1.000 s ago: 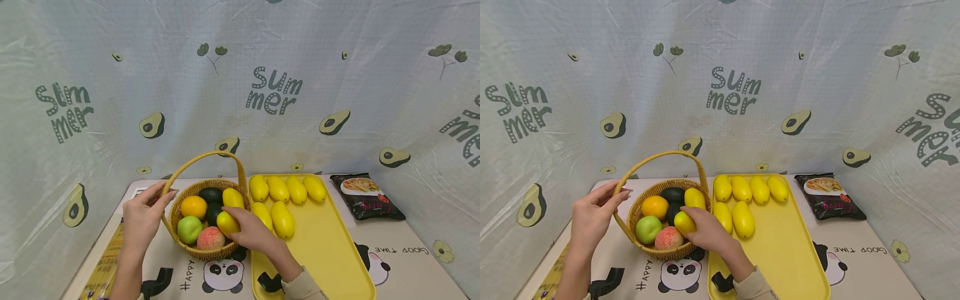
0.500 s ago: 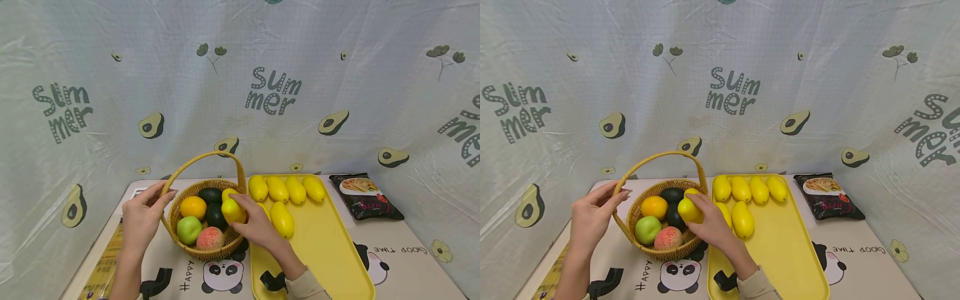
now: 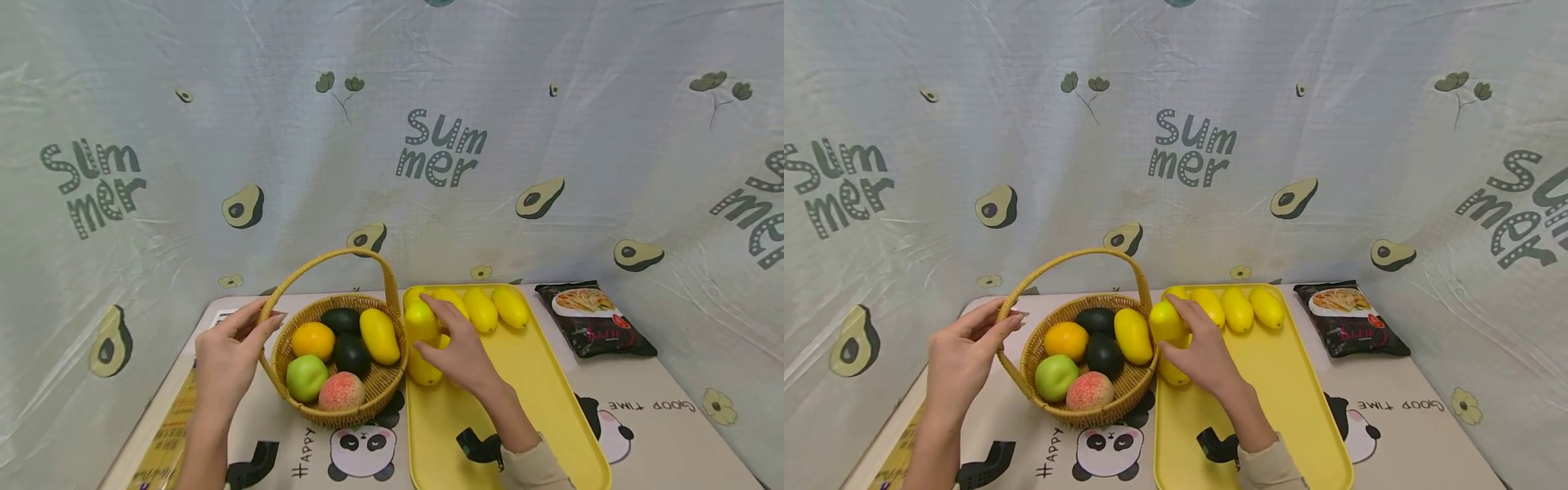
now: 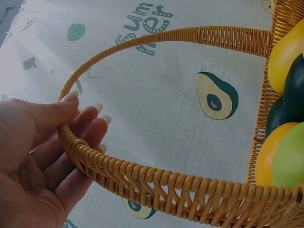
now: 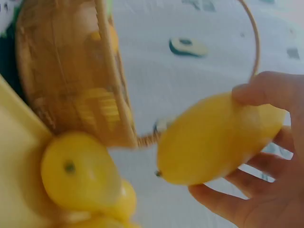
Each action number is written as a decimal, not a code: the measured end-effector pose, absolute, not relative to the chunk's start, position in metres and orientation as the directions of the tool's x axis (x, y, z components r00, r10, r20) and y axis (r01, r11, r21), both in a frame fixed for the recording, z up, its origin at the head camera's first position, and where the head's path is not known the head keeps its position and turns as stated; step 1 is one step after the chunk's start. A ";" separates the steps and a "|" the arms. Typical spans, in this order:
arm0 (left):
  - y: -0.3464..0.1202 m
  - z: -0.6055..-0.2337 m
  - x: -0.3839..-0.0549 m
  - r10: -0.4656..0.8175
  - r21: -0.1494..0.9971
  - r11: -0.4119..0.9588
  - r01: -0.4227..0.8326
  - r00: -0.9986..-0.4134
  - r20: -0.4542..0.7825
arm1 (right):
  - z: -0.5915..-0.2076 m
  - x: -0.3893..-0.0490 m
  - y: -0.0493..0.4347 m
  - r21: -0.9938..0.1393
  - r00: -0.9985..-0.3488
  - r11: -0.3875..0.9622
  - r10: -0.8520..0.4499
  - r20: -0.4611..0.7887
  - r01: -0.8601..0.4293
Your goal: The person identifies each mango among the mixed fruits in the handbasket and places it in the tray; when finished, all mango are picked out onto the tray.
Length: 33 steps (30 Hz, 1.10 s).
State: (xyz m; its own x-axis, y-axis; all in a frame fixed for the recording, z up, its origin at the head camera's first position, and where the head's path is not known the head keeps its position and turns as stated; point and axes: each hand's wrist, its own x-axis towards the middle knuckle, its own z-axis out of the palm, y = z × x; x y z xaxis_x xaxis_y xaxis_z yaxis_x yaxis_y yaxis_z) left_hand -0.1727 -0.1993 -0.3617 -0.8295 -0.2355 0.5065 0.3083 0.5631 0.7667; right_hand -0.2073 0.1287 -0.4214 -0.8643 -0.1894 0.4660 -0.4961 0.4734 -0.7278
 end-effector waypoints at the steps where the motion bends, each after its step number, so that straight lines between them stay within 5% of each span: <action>1: -0.200 -0.362 -0.172 -0.239 0.769 0.563 0.304 -0.831 0.503 | -0.421 -0.207 0.133 -0.731 -0.873 0.484 -0.183 0.453 -0.481; 20: -0.196 -0.362 -0.174 -0.277 0.783 0.559 0.273 -0.828 0.487 | -0.431 -0.209 0.211 -0.583 -0.955 0.788 -0.021 0.295 -0.197; 28: -0.195 -0.362 -0.174 -0.268 0.781 0.558 0.280 -0.830 0.489 | -0.445 -0.212 0.229 -0.538 -1.000 0.843 0.030 0.011 0.019; 33: -0.196 -0.361 -0.175 -0.265 0.789 0.543 0.287 -0.833 0.486 | -0.456 -0.214 0.226 -0.523 -0.998 0.850 0.057 -0.036 0.067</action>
State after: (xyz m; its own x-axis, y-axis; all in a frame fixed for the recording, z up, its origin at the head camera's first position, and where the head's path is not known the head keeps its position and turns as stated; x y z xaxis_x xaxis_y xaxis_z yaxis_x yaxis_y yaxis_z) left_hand -0.1750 -0.1962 -0.3608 -0.8332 -0.2646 0.4855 0.2871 0.5434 0.7889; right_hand -0.2140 0.2263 -0.4562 -0.9977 0.0569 -0.0357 0.0672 0.8497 -0.5230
